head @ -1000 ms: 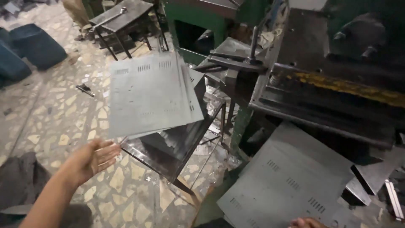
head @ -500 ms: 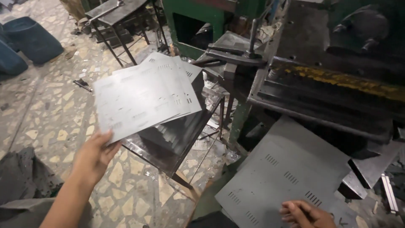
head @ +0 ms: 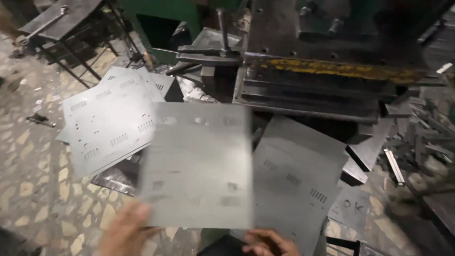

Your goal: Manually aligning and punching holes into metal plates using an industrial stamping press.

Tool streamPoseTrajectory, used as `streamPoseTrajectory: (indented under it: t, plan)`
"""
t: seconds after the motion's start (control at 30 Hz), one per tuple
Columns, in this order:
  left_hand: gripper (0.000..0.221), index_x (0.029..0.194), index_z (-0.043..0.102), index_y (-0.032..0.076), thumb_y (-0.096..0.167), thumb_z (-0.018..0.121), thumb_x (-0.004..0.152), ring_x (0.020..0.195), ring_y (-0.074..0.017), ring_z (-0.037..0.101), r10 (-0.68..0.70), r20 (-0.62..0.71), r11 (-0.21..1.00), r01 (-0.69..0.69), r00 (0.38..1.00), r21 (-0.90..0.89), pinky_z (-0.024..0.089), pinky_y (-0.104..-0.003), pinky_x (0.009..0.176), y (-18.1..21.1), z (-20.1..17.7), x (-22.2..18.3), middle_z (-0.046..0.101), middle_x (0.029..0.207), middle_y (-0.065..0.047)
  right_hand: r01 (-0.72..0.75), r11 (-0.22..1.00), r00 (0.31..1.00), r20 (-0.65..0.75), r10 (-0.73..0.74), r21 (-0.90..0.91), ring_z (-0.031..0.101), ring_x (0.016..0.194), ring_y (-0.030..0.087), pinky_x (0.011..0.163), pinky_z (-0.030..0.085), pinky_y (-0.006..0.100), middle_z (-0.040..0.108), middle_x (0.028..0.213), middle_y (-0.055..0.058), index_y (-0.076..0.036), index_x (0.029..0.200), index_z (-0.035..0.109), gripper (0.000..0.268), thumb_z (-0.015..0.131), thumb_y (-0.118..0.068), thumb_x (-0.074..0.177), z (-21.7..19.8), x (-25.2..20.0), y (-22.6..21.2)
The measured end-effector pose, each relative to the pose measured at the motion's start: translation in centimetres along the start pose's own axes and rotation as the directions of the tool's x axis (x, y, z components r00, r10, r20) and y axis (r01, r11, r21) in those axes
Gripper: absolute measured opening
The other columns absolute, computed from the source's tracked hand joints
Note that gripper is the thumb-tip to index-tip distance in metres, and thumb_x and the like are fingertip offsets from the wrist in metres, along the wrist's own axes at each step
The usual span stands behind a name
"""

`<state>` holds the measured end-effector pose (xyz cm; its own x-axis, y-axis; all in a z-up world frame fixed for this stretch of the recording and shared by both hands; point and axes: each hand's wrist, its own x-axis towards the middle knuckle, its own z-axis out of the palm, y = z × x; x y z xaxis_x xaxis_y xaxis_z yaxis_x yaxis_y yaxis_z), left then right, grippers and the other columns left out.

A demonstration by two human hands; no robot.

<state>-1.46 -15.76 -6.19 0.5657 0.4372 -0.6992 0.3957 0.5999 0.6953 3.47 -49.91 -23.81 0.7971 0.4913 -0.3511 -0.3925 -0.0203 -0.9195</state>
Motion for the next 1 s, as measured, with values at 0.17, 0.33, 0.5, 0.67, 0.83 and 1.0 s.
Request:
streamPoseTrajectory:
  t: [0.17, 0.33, 0.5, 0.67, 0.83, 1.0]
  plan:
    - [0.049, 0.137, 0.062, -0.006, 0.008, 0.062, 0.09, 0.087, -0.0308, 0.065, 0.069, 0.344, 0.996, -0.082, 0.937, 0.024, 0.056, -0.041, 0.078, -5.2, 10.5, 2.4, 0.069, 0.114, -0.025, 0.073, 0.95, 0.914, -0.402, 0.058, 0.305, 0.076, 0.094, 0.045, 0.084, 0.067, 0.055, 0.072, 0.108, 0.034, 0.012, 0.133, 0.051, 0.05, 0.062, -0.012, 0.092, 2.1, 0.5, -9.2]
    - [0.08, 0.153, 0.027, -0.012, 0.018, 0.065, 0.089, 0.12, -0.0382, 0.063, 0.103, 0.533, 0.994, -0.075, 0.84, -0.074, 0.059, -0.046, 0.103, -5.5, 19.4, 4.4, 0.054, 0.138, -0.029, 0.466, 0.801, 0.806, -0.555, -0.208, 0.376, 0.062, 0.083, 0.026, 0.078, 0.057, 0.041, 0.065, 0.106, 0.02, 0.014, 0.113, 0.063, 0.024, 0.059, -0.006, 0.1, -3.4, 2.6, -14.6]
    - [0.049, 0.135, 0.06, -0.007, 0.017, 0.073, 0.095, 0.103, -0.0376, 0.071, 0.202, 0.532, 0.97, -0.093, 0.822, -0.223, 0.063, -0.05, 0.094, -5.7, 25.9, 10.3, 0.06, 0.122, -0.027, 0.35, 0.868, 0.795, -0.602, -0.076, 0.352, 0.067, 0.098, 0.023, 0.101, 0.056, 0.038, 0.06, 0.099, 0.01, 0.006, 0.113, 0.06, 0.025, 0.068, -0.015, 0.102, -9.6, 9.5, -19.0]
    - [0.043, 0.132, 0.055, -0.016, 0.013, 0.065, 0.101, 0.097, -0.0366, 0.075, 0.283, 0.48, 0.954, -0.19, 0.831, -0.233, 0.065, -0.039, 0.087, -2.9, 29.8, 11.0, 0.065, 0.117, -0.035, 0.379, 0.795, 0.787, -0.617, -0.007, 0.474, 0.073, 0.091, 0.03, 0.088, 0.065, 0.043, 0.059, 0.098, 0.013, 0.005, 0.108, 0.058, 0.02, 0.071, -0.006, 0.097, -14.1, 17.1, -19.7]
    - [0.059, 0.141, 0.038, -0.022, 0.012, 0.065, 0.1, 0.093, -0.0355, 0.076, 0.291, 0.471, 0.954, -0.213, 0.833, -0.213, 0.068, -0.037, 0.083, -3.1, 31.8, 12.5, 0.061, 0.121, -0.038, 0.403, 0.822, 0.727, -0.686, -0.022, 0.401, 0.077, 0.08, 0.037, 0.076, 0.068, 0.049, 0.064, 0.09, 0.019, 0.007, 0.105, 0.061, 0.023, 0.077, -0.004, 0.092, -16.4, 20.2, -19.9]
    - [0.057, 0.141, 0.035, -0.025, 0.007, 0.06, 0.101, 0.098, -0.0402, 0.073, 0.336, 0.444, 0.936, -0.243, 0.83, -0.255, 0.066, -0.038, 0.084, -3.6, 32.5, 12.6, 0.052, 0.12, -0.033, 0.399, 0.818, 0.697, -0.716, 0.022, 0.414, 0.074, 0.077, 0.038, 0.075, 0.068, 0.054, 0.063, 0.089, 0.024, 0.01, 0.104, 0.062, 0.027, 0.079, -0.002, 0.088, -16.7, 20.5, -20.1]
